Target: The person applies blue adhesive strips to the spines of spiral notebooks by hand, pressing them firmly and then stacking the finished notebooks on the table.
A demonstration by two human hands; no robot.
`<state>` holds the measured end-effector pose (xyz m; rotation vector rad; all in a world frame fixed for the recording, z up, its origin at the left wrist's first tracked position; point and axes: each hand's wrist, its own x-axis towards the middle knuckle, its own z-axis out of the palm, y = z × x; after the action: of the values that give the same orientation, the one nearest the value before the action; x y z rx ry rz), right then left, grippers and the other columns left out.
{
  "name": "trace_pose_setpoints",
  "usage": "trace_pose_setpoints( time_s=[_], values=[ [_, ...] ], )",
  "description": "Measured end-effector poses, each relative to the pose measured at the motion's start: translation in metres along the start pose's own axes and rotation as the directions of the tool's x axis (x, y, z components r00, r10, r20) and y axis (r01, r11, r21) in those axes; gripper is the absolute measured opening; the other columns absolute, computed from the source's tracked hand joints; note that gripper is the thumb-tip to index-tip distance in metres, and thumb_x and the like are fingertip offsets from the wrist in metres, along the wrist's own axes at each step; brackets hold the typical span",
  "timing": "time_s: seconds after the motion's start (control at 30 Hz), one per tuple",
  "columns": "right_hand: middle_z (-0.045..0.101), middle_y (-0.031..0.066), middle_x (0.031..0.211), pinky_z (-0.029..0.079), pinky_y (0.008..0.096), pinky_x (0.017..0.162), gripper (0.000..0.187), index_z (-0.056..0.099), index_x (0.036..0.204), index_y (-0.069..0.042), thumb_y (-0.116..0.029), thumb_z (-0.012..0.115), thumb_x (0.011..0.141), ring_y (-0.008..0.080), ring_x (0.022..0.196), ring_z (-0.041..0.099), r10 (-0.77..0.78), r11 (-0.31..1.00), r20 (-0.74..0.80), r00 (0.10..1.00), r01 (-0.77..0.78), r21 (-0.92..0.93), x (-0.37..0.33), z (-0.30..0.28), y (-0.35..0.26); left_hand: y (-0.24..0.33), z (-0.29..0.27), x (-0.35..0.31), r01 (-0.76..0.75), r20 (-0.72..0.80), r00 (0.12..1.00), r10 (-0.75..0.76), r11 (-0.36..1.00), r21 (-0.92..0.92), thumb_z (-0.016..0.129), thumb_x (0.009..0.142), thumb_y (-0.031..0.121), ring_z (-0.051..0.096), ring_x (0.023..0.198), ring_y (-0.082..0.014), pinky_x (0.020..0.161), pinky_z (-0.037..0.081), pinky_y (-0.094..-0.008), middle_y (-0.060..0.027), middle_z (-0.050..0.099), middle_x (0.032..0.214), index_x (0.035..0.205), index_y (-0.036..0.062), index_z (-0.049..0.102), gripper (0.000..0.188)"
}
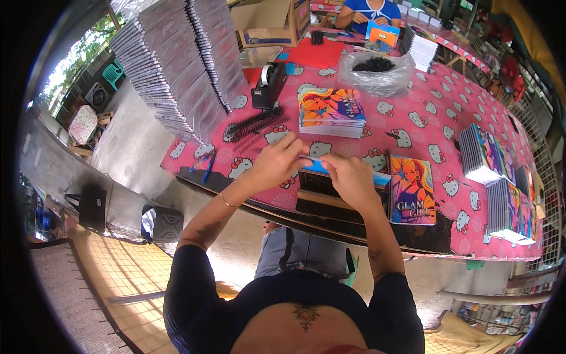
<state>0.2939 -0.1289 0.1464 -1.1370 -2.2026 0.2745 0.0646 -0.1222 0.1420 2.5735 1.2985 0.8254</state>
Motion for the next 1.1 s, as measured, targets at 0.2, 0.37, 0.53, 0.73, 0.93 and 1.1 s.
trace_pose_setpoints(
  time_s=[0.2,0.37,0.53,0.73,0.93,1.1],
  values=[
    [0.071,0.0097,0.086,0.053,0.0464,0.067,0.013,0.072,0.102,-0.015,-0.018,0.064,0.092,0.0355,0.076,0.068,0.005,0.999,-0.012,1.000,-0.005,-0.047,0.000,0.003,0.001,0.034,0.079,-0.048,0.077,-0.158,0.987,-0.001,0.877,0.475,0.054,0.093,0.055,0.034,0.145,-0.0389,0.114,0.018,-0.0659,-0.0238,0.038,0.155,0.143,-0.0086,0.042,0.082],
    [0.071,0.0092,0.089,0.052,0.0455,0.069,0.017,0.070,0.106,-0.013,-0.018,0.066,0.090,0.0349,0.076,0.068,-0.144,0.986,-0.137,0.980,0.130,-0.107,-0.006,-0.011,-0.001,0.021,0.052,-0.009,0.199,-0.255,0.966,-0.034,0.725,0.659,0.059,0.087,0.063,0.029,0.149,-0.0393,0.116,0.012,-0.0667,-0.0256,0.037,0.156,0.149,-0.0016,0.040,0.092],
    [0.071,0.0093,0.089,0.051,0.0444,0.069,0.023,0.070,0.112,-0.014,-0.018,0.067,0.090,0.0346,0.075,0.067,-0.031,0.989,-0.009,0.999,0.029,-0.148,-0.027,-0.017,0.016,0.027,0.084,-0.052,0.007,-0.183,0.977,0.109,0.843,0.538,0.050,0.095,0.059,0.027,0.150,-0.0388,0.117,0.013,-0.0641,-0.0250,0.034,0.158,0.150,-0.0035,0.037,0.085],
    [0.073,0.0101,0.090,0.052,0.0458,0.068,0.023,0.072,0.112,-0.015,-0.018,0.067,0.089,0.0345,0.072,0.067,-0.001,0.996,-0.009,1.000,0.000,-0.092,-0.027,-0.021,0.021,0.048,0.084,-0.060,-0.053,0.099,0.995,0.017,0.925,0.376,0.053,0.094,0.056,0.025,0.150,-0.0404,0.117,0.010,-0.0657,-0.0248,0.033,0.159,0.150,-0.0041,0.035,0.084],
    [0.074,0.0104,0.090,0.052,0.0463,0.069,0.021,0.072,0.110,-0.017,-0.019,0.067,0.090,0.0350,0.073,0.067,0.014,0.996,0.015,1.000,-0.013,-0.089,-0.022,-0.025,0.017,0.034,0.061,-0.006,-0.021,-0.094,0.991,0.092,0.820,0.572,0.062,0.087,0.059,0.030,0.149,-0.0388,0.117,0.015,-0.0630,-0.0220,0.039,0.155,0.149,-0.0018,0.038,0.091],
    [0.071,0.0106,0.080,0.050,0.0454,0.067,0.018,0.069,0.106,-0.012,-0.016,0.067,0.088,0.0326,0.072,0.068,-0.056,0.996,-0.024,0.998,0.054,-0.077,-0.019,-0.021,0.017,0.030,0.052,0.008,-0.042,-0.092,0.990,0.104,0.856,0.515,0.055,0.092,0.058,0.029,0.149,-0.0394,0.117,0.016,-0.0645,-0.0263,0.037,0.155,0.147,-0.0049,0.039,0.085]
  ],
)
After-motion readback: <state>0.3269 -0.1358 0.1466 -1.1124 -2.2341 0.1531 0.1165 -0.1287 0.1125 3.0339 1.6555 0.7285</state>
